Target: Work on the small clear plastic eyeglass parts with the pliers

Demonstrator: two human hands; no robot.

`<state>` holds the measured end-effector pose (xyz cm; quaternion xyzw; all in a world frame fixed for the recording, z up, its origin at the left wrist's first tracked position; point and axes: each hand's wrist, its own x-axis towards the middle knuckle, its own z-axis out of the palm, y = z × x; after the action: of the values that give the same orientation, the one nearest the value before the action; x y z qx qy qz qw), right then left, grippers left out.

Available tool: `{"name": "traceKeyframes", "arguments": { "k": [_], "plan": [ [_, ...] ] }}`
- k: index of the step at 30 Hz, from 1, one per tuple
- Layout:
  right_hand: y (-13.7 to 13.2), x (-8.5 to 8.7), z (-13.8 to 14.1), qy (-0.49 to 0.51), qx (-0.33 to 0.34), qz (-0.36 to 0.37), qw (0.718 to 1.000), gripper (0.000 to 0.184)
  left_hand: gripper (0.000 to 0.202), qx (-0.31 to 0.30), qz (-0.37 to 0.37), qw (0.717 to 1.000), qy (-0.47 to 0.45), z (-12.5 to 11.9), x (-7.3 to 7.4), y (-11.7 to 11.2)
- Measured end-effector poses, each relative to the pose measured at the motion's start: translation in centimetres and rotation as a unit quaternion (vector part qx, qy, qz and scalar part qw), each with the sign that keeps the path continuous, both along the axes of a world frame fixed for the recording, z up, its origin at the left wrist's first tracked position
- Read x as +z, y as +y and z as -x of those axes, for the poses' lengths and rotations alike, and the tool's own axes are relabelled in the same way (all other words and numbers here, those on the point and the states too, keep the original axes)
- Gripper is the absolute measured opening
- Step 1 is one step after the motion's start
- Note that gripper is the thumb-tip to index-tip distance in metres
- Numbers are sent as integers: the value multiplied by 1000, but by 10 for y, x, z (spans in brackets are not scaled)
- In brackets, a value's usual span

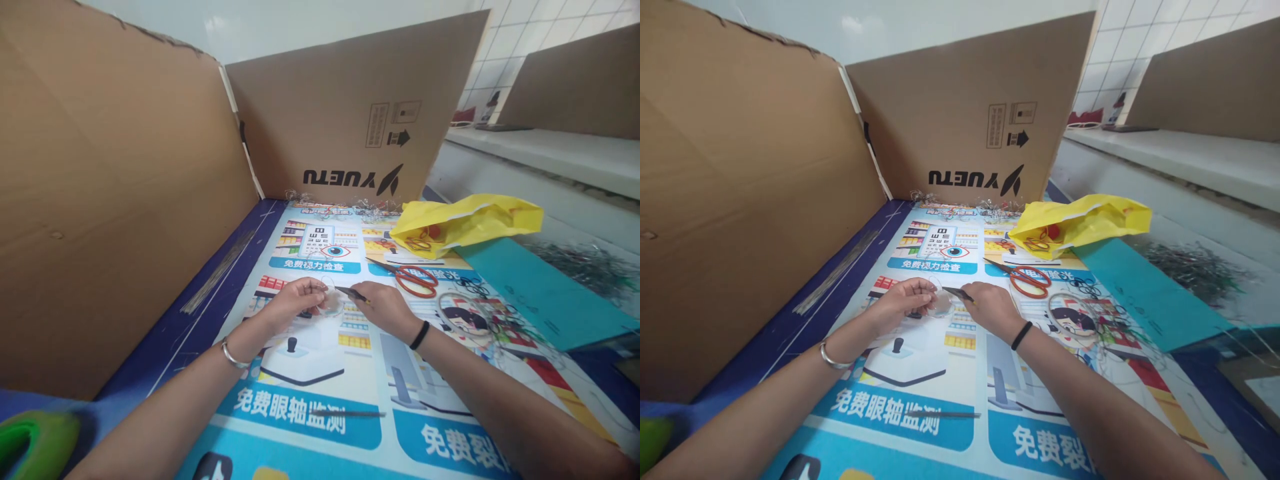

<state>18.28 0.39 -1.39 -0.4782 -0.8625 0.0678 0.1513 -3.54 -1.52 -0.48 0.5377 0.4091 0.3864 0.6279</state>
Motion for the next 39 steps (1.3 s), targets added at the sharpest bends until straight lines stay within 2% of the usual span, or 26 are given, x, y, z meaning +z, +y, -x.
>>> {"name": "traceKeyframes", "arguments": {
  "k": [5,12,18,21,27,34,39],
  "plan": [
    [1,0,-1,-14,-23,-6,1000,28,28,16,3,1000,-15,1,-1,1],
    [1,-4,-2,-12,-12,-20,1000,29,22,73,-15,997,7,-1,-1,1],
    [-3,-4,0,18,-13,-105,994,27,16,119,-49,991,34,-7,2,-2],
    [-12,5,5,-25,5,-141,990,25,17,136,-70,987,51,-10,1,-4],
    [-21,14,14,-96,-49,-152,982,22,15,150,-130,972,123,-13,2,-9],
    [-22,10,16,-61,-65,-165,982,18,12,154,-175,955,182,-16,8,-13],
    [-25,12,18,-46,-66,-146,986,16,10,166,-199,944,204,-17,6,-13]
  ]
}}
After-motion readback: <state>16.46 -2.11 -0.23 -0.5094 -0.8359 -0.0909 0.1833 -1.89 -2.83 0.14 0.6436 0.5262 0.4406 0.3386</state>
